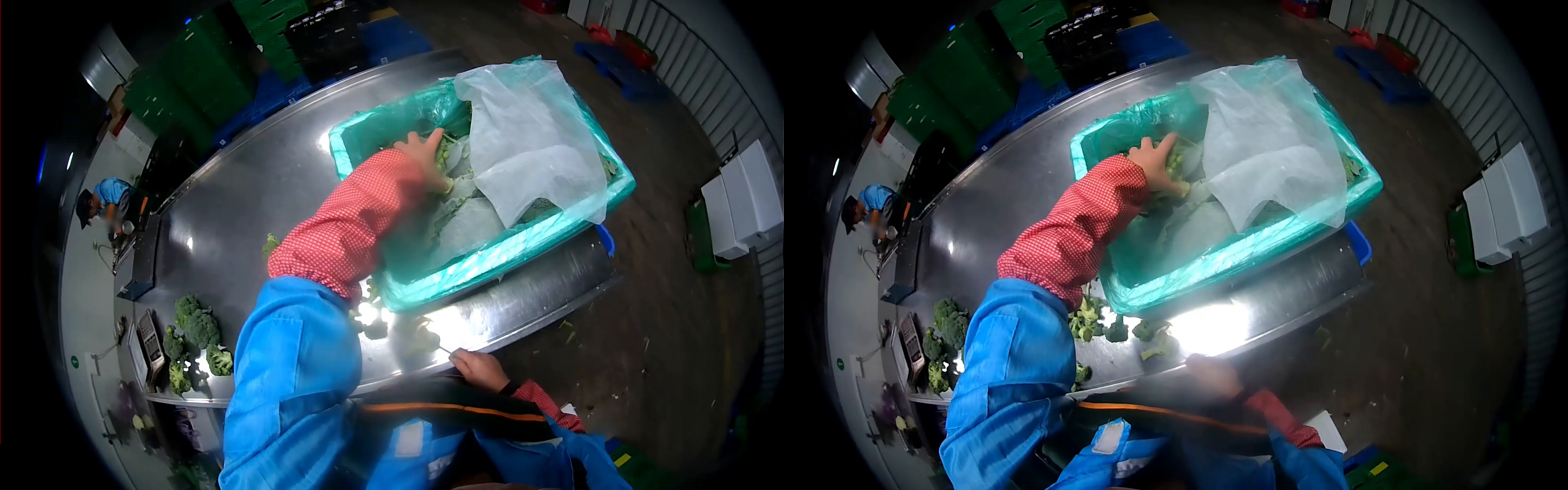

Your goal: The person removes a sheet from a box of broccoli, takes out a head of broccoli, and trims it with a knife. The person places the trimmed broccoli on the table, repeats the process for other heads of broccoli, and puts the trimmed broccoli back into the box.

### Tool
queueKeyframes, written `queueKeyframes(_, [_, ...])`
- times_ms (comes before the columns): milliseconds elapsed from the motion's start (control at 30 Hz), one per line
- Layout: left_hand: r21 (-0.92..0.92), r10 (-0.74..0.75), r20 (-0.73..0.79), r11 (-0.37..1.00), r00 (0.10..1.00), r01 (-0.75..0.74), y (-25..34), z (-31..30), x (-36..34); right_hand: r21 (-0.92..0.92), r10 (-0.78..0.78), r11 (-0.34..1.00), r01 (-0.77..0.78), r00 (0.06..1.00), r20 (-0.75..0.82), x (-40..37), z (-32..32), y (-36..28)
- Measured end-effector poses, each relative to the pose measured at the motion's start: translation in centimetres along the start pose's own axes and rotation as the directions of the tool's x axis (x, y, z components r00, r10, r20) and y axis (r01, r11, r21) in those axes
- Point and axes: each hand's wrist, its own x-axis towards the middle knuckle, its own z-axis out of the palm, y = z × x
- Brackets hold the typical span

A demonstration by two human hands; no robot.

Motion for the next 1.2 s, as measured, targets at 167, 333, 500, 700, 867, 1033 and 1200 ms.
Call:
queueKeyframes(167, [-0.172,0.042,-0.12,0.983,0.992,-0.062,-2.6,0.3,0.9,0.016,-0.043,0.999,0.044,0.999,-0.025,-0.3,0.8,0.5])
queueKeyframes(333, [-0.795,0.003,-0.094,0.601,0.996,-0.077,-9.7,-1.7,0.7,-0.051,-0.043,0.998,0.046,0.998,0.055,0.6,1.1,-1.2])
queueKeyframes(500, [-0.973,-0.109,-0.053,0.231,0.993,-0.027,-14.3,-8.4,-12.5,-0.051,0.012,0.999,-0.005,0.991,0.134,2.1,1.9,-3.7])
queueKeyframes(700, [-0.994,-0.352,0.038,0.08,0.935,0.07,-22.3,-3.4,-27.1,0.035,-0.149,0.989,0.145,0.968,0.204,4.4,3.9,-6.0])
queueKeyframes(867, [-0.935,-0.585,0.314,-0.051,0.748,0.352,-23.0,4.7,-37.1,0.214,0.005,0.975,-0.057,0.972,0.234,7.6,5.1,-8.7])
queueKeyframes(1033, [-0.944,-0.685,0.314,-0.154,0.658,0.291,-22.2,13.2,-41.5,0.065,-0.09,0.994,0.086,0.993,0.071,10.6,7.7,-10.5])
queueKeyframes(1200, [-0.979,-0.752,0.142,-0.011,0.644,0.203,-19.4,15.4,-41.4,-0.142,-0.306,0.944,0.299,0.952,-0.029,12.0,9.2,-15.1])
